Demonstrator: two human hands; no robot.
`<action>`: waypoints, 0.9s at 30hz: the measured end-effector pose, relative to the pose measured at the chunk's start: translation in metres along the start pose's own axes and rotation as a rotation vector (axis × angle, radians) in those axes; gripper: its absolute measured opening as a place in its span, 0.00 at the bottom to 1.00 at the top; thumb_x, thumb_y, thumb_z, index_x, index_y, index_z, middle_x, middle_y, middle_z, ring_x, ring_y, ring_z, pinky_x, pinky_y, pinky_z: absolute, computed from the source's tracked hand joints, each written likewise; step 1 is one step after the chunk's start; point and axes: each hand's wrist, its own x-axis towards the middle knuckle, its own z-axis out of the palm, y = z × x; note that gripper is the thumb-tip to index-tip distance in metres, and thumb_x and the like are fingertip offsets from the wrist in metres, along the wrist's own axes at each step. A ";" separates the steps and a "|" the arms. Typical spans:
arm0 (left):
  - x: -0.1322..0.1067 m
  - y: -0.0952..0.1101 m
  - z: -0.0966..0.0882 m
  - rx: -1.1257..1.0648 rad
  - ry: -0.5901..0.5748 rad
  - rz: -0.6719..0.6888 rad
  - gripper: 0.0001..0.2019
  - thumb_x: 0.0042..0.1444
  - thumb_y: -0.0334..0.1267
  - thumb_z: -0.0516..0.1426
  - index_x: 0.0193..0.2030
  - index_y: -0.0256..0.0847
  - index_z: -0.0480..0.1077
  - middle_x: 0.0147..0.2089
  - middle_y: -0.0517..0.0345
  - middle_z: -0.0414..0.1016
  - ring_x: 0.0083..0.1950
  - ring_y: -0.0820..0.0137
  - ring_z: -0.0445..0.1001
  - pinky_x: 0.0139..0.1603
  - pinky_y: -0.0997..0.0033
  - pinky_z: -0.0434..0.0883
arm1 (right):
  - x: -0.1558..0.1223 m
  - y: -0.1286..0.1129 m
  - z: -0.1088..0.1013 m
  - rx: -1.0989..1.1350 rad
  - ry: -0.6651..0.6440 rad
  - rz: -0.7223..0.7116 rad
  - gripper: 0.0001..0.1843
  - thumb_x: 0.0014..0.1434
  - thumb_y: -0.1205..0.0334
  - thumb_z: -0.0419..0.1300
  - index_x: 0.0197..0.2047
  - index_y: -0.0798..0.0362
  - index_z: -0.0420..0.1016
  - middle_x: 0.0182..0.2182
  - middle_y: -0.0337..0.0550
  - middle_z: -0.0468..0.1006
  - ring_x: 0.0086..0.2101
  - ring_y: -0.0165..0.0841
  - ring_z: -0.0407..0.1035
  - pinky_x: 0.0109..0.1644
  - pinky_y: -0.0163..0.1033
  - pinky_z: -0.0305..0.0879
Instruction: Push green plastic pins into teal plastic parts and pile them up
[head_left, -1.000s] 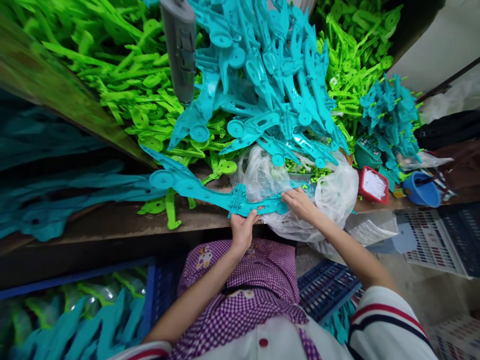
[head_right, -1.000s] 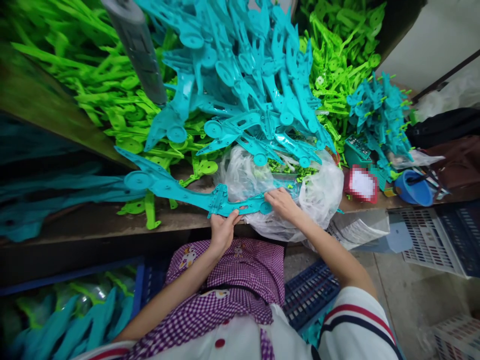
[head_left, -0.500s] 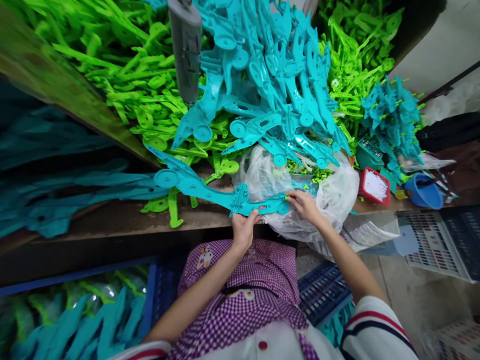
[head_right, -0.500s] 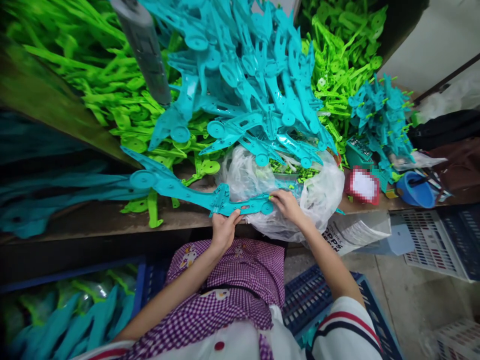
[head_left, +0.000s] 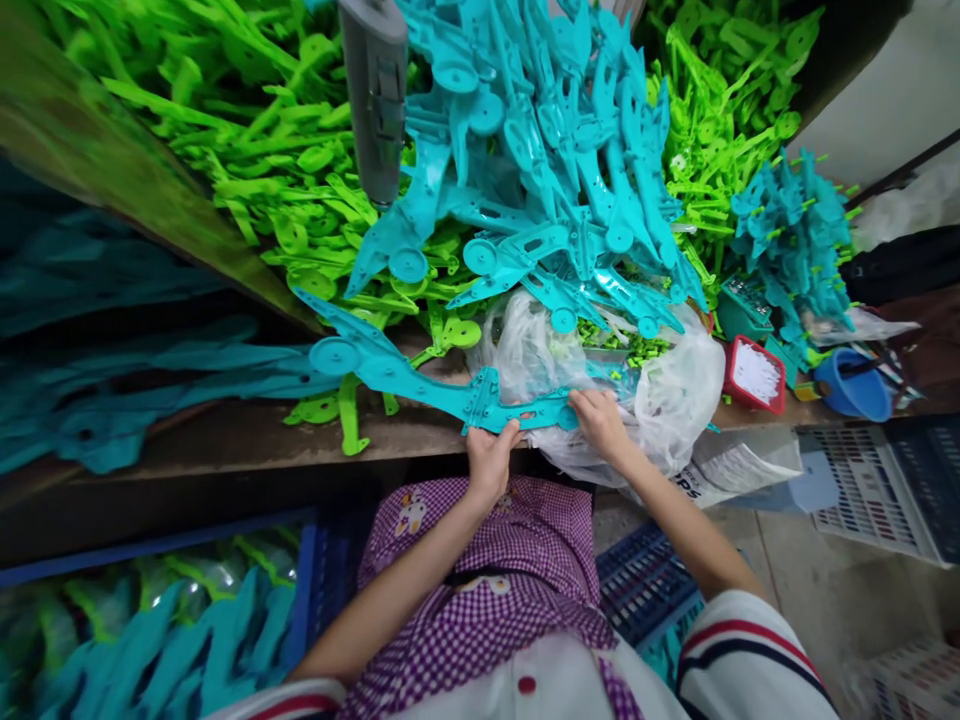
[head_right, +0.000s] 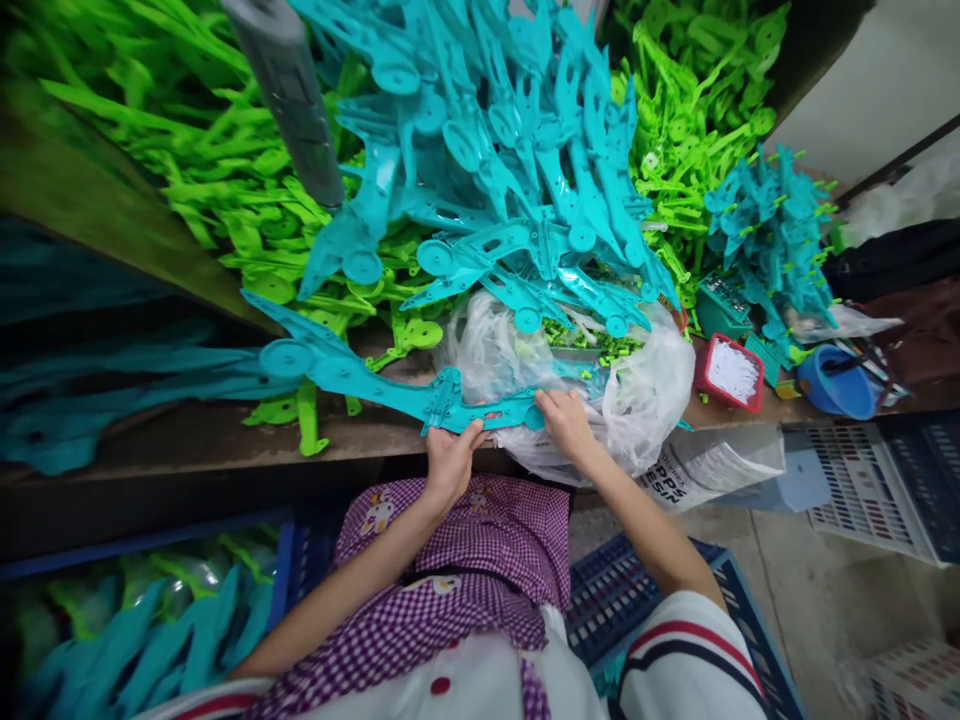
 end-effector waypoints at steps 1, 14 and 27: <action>0.000 0.000 0.000 -0.002 0.002 -0.001 0.18 0.48 0.39 0.67 0.46 0.38 0.73 0.47 0.47 0.80 0.44 0.61 0.81 0.48 0.54 0.79 | 0.000 0.000 0.002 -0.007 -0.002 -0.006 0.19 0.73 0.59 0.44 0.51 0.56 0.74 0.36 0.49 0.76 0.38 0.37 0.68 0.44 0.41 0.56; -0.025 0.018 0.001 -0.115 -0.091 -0.121 0.23 0.50 0.35 0.67 0.53 0.49 0.70 0.51 0.56 0.79 0.49 0.65 0.79 0.53 0.58 0.76 | -0.041 -0.046 -0.033 -0.009 0.085 0.086 0.35 0.64 0.47 0.58 0.70 0.48 0.57 0.63 0.59 0.62 0.63 0.48 0.56 0.63 0.54 0.49; 0.011 0.095 -0.072 -0.241 -0.171 -0.132 0.20 0.53 0.51 0.62 0.53 0.55 0.69 0.57 0.53 0.74 0.60 0.60 0.72 0.59 0.49 0.71 | -0.082 0.021 -0.035 0.184 0.171 -0.023 0.15 0.59 0.59 0.61 0.50 0.49 0.71 0.54 0.54 0.68 0.58 0.46 0.63 0.59 0.57 0.64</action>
